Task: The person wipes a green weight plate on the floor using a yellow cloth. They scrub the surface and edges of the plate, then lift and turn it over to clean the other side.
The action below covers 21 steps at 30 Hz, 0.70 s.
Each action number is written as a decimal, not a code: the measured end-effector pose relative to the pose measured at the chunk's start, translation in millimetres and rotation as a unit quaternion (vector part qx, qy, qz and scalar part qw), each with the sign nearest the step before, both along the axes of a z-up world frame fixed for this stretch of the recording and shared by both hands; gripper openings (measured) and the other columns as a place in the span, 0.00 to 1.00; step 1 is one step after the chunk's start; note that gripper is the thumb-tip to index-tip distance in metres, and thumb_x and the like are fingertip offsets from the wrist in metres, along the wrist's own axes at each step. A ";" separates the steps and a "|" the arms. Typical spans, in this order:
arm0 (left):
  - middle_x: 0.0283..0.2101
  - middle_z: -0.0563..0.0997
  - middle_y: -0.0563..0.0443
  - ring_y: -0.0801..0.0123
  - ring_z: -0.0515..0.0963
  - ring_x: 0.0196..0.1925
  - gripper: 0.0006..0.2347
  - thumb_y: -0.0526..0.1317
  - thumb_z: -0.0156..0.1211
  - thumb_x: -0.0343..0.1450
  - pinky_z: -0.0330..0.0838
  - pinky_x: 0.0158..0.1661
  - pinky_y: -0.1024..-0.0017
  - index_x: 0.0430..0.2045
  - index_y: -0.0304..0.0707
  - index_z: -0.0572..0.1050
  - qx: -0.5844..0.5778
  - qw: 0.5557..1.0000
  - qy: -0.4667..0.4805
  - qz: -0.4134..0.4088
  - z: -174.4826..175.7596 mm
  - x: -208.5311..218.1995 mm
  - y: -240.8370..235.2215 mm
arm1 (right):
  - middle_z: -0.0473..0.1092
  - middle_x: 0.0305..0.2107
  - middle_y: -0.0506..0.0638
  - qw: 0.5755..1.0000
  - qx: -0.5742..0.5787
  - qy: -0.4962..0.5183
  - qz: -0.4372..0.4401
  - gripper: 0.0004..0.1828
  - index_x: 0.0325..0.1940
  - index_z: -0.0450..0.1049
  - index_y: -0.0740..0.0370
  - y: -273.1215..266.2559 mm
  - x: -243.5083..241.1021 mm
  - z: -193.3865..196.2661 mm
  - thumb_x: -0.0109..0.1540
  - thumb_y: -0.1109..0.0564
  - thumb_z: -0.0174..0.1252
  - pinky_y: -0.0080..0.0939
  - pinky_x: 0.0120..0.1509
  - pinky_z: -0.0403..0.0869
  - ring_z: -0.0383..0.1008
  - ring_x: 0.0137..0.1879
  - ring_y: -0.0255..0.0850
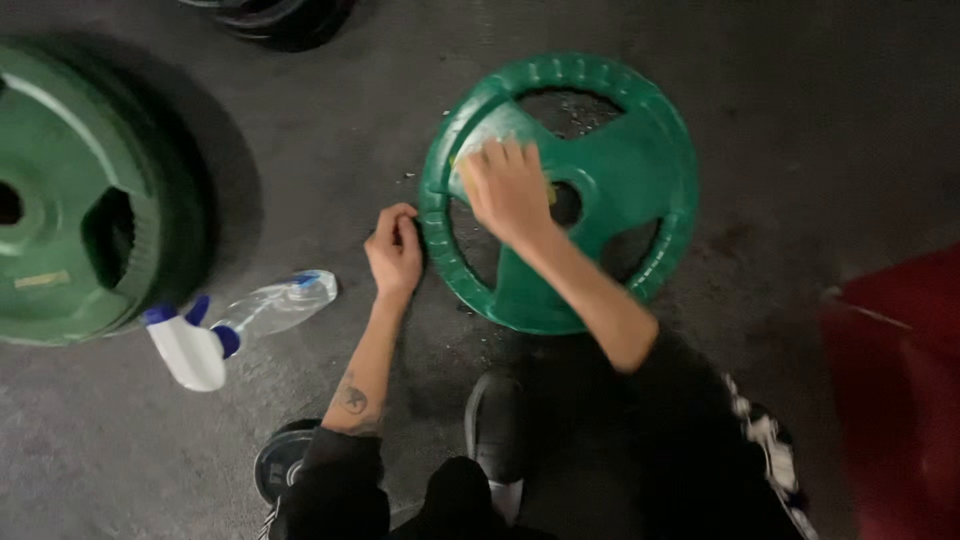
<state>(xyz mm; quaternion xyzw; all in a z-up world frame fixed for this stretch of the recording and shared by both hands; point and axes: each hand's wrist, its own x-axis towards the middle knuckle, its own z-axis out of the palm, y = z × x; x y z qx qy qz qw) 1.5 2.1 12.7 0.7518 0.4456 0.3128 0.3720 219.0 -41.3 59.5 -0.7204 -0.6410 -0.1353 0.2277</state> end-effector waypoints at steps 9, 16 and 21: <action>0.31 0.84 0.48 0.48 0.82 0.30 0.07 0.31 0.51 0.74 0.75 0.33 0.59 0.36 0.44 0.77 -0.016 1.000 -0.007 0.009 -2.0 0.6 -2.2 | 0.67 0.34 0.52 0.997 -0.027 0.036 -0.056 0.11 0.35 0.74 0.56 33.5 -7.6 4.5 0.66 0.48 0.60 0.50 0.40 0.66 0.71 0.39 0.50; 0.17 0.76 0.50 0.62 0.75 0.18 0.09 0.33 0.50 0.76 0.70 0.25 0.67 0.36 0.47 0.80 -0.061 0.998 -0.007 0.025 -7.3 -2.9 -3.3 | 0.69 0.33 0.51 0.985 -0.146 0.048 -0.079 0.07 0.36 0.76 0.53 -119.7 -56.6 20.6 0.63 0.51 0.66 0.54 0.44 0.67 0.71 0.36 0.50; 0.17 0.76 0.49 0.61 0.73 0.16 0.10 0.32 0.50 0.75 0.71 0.24 0.67 0.37 0.45 0.81 -0.034 0.999 -0.039 0.013 -4.5 -1.7 -2.2 | 0.63 0.28 0.49 0.997 -0.063 0.002 -0.049 0.16 0.30 0.66 0.51 -87.9 -32.8 -11.2 0.66 0.46 0.62 0.49 0.39 0.63 0.66 0.32 0.48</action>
